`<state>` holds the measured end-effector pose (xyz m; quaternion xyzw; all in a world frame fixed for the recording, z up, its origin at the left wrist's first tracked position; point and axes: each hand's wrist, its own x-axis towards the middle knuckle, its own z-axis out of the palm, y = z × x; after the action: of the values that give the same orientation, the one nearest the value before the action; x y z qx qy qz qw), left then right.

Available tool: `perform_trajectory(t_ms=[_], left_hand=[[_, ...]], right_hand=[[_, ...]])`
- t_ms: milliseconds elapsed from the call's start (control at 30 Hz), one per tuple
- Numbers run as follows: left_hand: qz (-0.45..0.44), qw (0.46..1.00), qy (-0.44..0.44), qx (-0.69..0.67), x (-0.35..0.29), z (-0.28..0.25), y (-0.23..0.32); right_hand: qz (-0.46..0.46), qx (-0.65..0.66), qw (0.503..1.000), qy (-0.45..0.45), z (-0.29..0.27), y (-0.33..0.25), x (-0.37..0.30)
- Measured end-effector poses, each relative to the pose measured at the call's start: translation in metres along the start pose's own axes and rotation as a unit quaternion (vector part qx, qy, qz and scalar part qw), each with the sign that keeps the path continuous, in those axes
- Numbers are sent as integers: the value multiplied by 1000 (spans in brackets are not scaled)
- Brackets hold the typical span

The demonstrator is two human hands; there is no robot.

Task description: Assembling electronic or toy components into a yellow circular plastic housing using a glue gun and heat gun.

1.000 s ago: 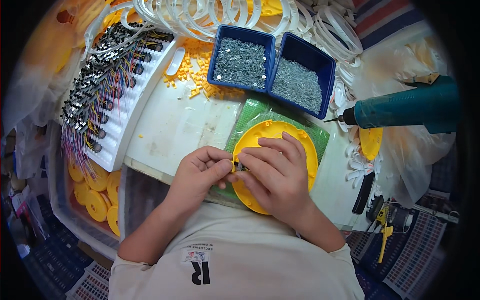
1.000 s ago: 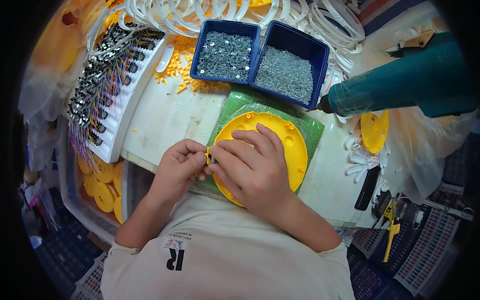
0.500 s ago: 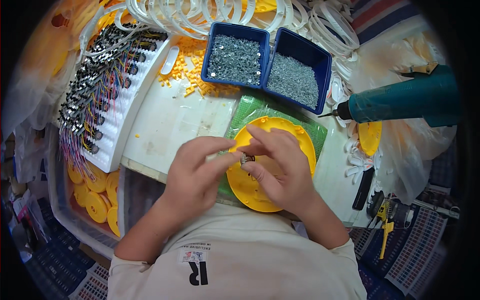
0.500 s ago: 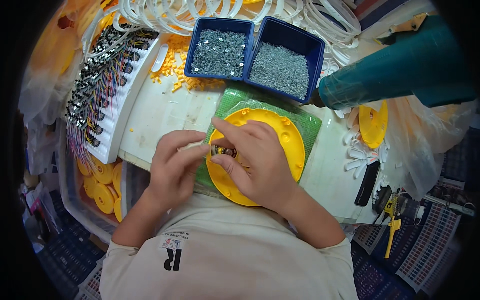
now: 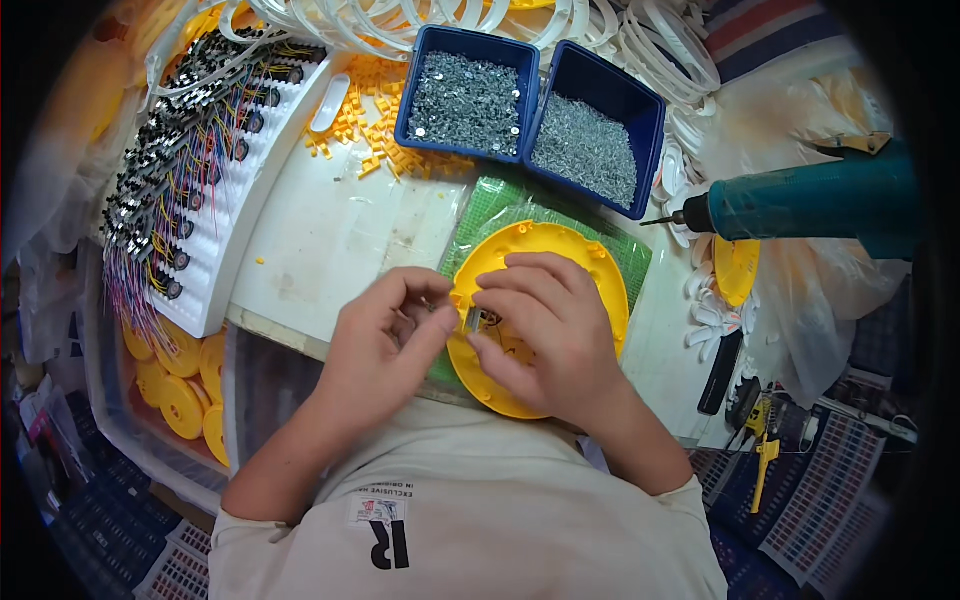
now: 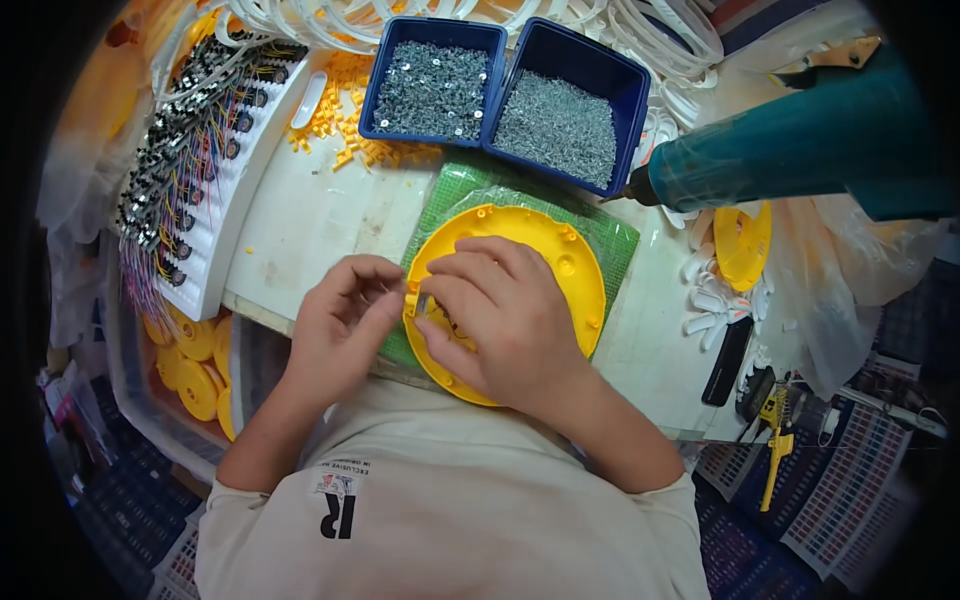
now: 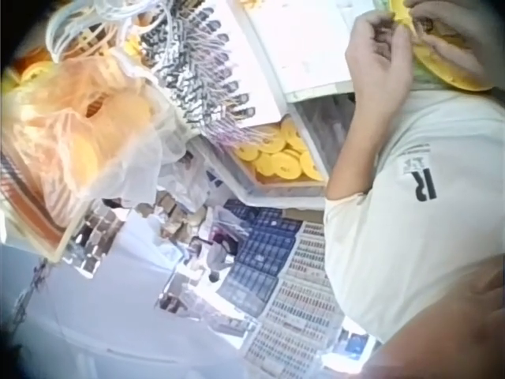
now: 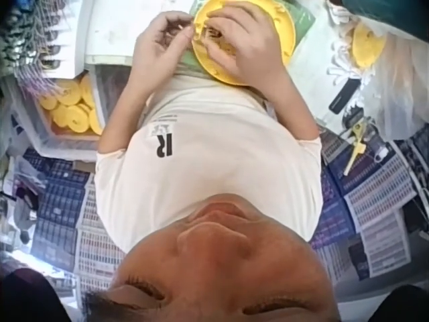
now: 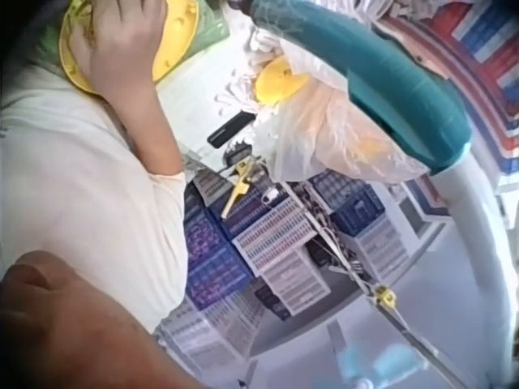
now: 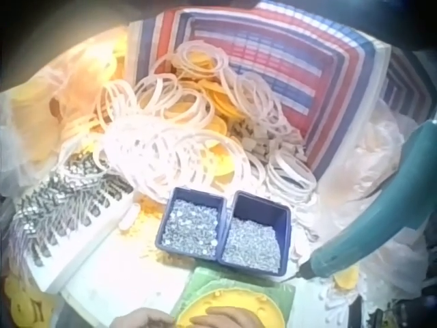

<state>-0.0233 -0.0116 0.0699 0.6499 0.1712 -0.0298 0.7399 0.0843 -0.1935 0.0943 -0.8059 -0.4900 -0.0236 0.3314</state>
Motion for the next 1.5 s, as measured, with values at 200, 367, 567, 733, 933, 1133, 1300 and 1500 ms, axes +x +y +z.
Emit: perform_trajectory(t_ms=[200, 367, 567, 733, 933, 1133, 1300, 1500], left_hand=[[-19, 999, 23, 27, 9, 1, 1], [64, 990, 24, 124, 14, 4, 3], [222, 925, 33, 307, 21, 0, 11], [348, 847, -82, 392, 37, -7, 21], [345, 796, -156, 472, 47, -6, 31], [289, 835, -149, 443, 50, -5, 18], [288, 893, -105, 328, 42, 2, -1], [328, 870, -78, 359, 40, 0, -22]], right_hand=[[-1, -21, 1000, -8, 12, 4, 4], [7, -23, 999, -42, 5, 3, 4], [83, 3, 997, 9, -36, 26, -16], [97, -34, 994, -29, -48, 32, -49], [97, -34, 995, -13, -39, 30, -61], [191, -195, 944, 184, -69, 113, -60], [340, -278, 894, 94, -86, 156, -27], [376, -397, 837, 22, -80, 169, -16]])
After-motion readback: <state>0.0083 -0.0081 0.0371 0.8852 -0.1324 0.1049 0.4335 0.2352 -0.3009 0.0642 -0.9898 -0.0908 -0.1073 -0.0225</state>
